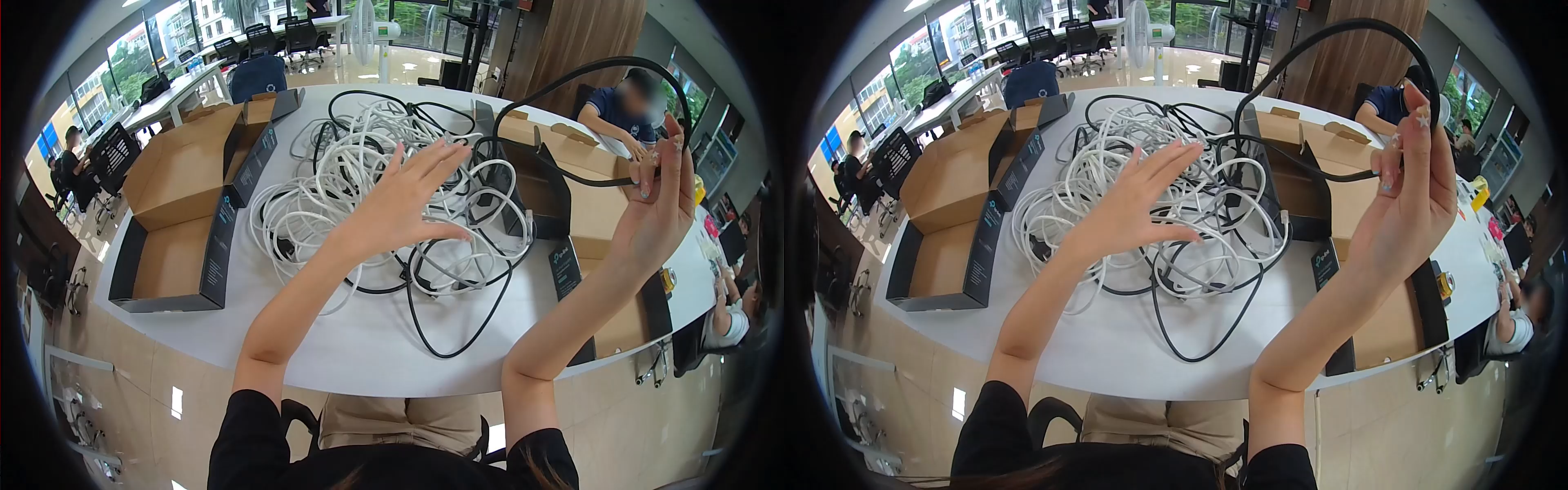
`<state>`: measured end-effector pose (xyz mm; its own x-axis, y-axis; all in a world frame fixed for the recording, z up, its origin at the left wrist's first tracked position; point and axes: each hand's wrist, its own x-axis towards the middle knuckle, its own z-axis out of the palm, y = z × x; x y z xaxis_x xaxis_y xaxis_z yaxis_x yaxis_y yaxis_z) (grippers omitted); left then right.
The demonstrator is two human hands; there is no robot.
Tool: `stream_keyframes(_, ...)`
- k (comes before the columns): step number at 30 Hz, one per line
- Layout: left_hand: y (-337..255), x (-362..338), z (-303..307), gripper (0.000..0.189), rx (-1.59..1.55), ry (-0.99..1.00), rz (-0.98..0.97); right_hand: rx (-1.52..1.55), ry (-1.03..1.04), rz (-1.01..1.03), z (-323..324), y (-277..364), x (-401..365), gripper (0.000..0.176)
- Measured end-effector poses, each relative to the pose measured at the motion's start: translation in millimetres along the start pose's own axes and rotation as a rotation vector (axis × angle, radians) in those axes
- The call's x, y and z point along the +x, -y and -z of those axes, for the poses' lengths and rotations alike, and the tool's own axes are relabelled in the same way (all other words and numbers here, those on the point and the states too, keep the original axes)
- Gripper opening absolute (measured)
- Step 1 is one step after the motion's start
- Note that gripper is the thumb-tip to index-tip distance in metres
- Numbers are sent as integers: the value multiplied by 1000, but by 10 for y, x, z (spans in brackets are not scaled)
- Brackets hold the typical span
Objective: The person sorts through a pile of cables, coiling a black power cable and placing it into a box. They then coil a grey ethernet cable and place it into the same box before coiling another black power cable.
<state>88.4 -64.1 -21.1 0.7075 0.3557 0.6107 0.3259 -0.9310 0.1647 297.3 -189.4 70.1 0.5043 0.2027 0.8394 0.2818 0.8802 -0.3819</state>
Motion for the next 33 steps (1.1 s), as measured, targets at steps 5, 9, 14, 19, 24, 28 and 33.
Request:
stream_keyframes(5, -68, 17, -146, 81, -343, -104, 144, 107, 43, 21, -97, 93, -74, 28)
stream_keyframes(9, -50, 26, -188, 79, -506, -188, 158, 194, 188, 17, -183, 179, -183, 32)
stream_keyframes(14, -122, 26, -226, 79, -665, -177, 144, 328, 353, 33, -139, 283, -284, 34)
stream_keyframes(19, 10, 3, -418, 78, -331, -177, 99, 367, 345, -38, -235, 331, -396, 36)
stream_keyframes(24, -108, -23, -343, 68, -301, -21, 259, 526, 293, -46, 0, 538, -263, 35)
stream_keyframes(28, -148, -38, -394, 48, -275, 26, 258, 572, 187, -52, 213, 631, -180, 35)
stream_keyframes(33, -66, -30, -366, 30, -559, 41, 209, 553, 268, 38, 293, 688, -194, 36)
